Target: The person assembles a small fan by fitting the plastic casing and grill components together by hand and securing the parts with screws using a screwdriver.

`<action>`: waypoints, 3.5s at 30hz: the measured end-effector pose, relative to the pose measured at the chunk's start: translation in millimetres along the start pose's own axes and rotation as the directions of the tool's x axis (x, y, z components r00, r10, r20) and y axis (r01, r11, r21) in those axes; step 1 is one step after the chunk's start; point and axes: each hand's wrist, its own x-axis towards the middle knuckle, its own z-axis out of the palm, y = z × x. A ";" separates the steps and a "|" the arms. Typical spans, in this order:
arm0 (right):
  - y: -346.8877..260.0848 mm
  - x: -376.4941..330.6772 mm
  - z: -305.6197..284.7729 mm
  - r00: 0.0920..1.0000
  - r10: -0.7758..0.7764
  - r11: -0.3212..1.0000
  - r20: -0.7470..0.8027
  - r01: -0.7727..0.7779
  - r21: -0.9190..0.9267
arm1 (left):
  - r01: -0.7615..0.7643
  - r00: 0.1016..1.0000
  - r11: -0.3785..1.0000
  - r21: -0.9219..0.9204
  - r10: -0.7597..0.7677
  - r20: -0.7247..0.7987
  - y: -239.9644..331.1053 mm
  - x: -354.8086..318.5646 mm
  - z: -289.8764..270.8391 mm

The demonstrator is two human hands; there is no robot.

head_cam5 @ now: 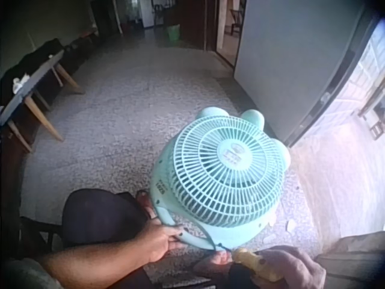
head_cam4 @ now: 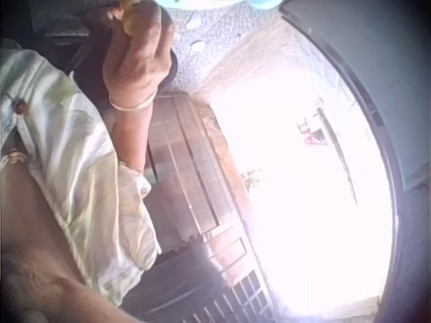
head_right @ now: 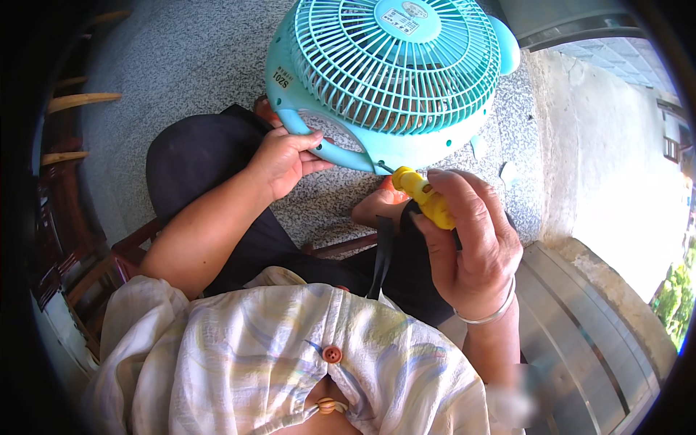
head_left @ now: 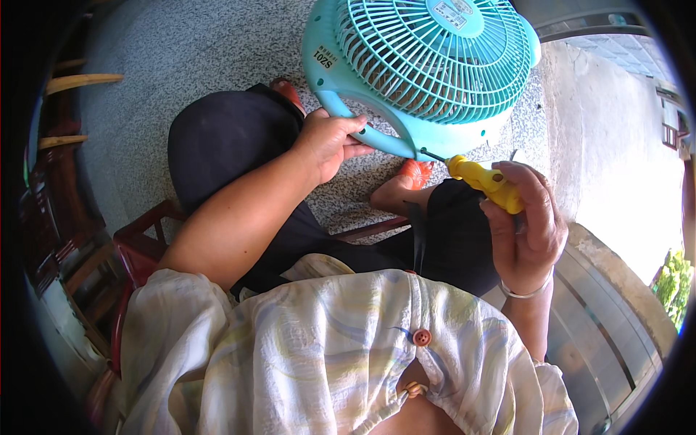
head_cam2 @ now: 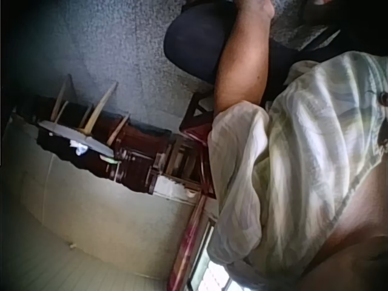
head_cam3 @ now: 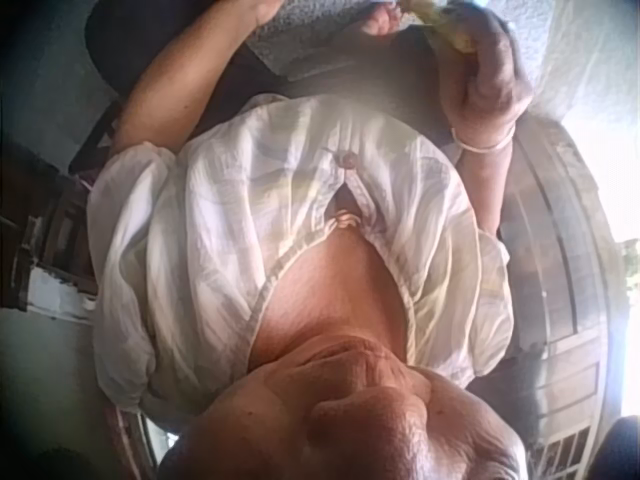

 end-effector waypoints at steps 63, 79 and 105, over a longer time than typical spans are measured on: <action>-7.0 -5.0 23.3 0.990 0.138 0.979 0.003 -0.137 0.153 | 0.002 0.999 0.983 -0.185 0.005 0.038 -3.1 2.6 8.2; -5.4 7.4 19.6 0.996 0.033 0.992 0.079 -0.042 0.115 | 0.070 0.994 0.968 -0.241 -0.046 0.101 -5.7 8.4 6.5; -14.1 15.1 22.7 0.989 0.120 0.993 0.084 -0.118 -0.020 | 0.011 0.999 0.962 -0.272 -0.002 0.033 -13.6 13.0 5.7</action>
